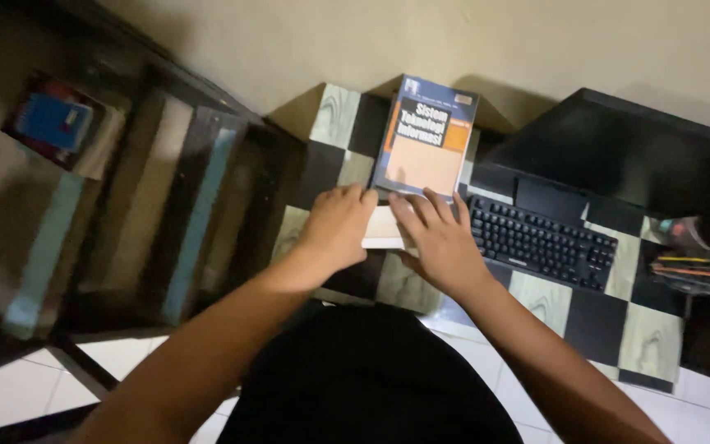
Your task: The person moves books and stationery from a checkered desk to a nearby wooden shelf, then folds a cloth and sprays the desk surface with a cleaning solution. The person handles books, a pen holder, a monitor, a keyboard, a cloth, and a spray bottle.
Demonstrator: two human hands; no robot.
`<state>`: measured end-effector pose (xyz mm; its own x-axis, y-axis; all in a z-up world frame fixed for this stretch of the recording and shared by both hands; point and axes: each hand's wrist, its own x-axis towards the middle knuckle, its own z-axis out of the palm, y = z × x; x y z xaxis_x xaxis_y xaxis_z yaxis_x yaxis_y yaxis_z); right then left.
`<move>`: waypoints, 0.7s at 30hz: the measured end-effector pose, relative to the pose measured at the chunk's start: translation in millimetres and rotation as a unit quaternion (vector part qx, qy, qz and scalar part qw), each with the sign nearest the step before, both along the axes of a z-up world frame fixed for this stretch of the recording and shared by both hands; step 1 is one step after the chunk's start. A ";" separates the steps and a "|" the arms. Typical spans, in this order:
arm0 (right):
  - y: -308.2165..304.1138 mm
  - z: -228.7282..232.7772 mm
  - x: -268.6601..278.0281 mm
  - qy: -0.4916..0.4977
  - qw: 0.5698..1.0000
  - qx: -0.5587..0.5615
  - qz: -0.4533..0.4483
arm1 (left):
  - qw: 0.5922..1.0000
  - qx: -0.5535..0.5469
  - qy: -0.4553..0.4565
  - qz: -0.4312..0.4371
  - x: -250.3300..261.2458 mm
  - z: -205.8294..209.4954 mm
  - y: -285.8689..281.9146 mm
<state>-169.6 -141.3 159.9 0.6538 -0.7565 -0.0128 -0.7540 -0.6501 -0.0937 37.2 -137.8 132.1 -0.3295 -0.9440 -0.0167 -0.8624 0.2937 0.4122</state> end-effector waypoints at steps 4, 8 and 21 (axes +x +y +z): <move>-5.3 -5.4 1.8 0.008 0.996 0.025 -0.083 | 1.000 0.022 0.003 -0.007 2.0 -3.9 0.4; -10.5 -3.3 -4.6 0.014 0.998 0.005 -0.061 | 0.998 0.060 0.025 0.015 2.0 -9.7 6.6; -17.0 24.9 125.3 -0.079 0.987 0.064 0.124 | 0.987 0.024 0.030 0.156 113.6 34.0 91.3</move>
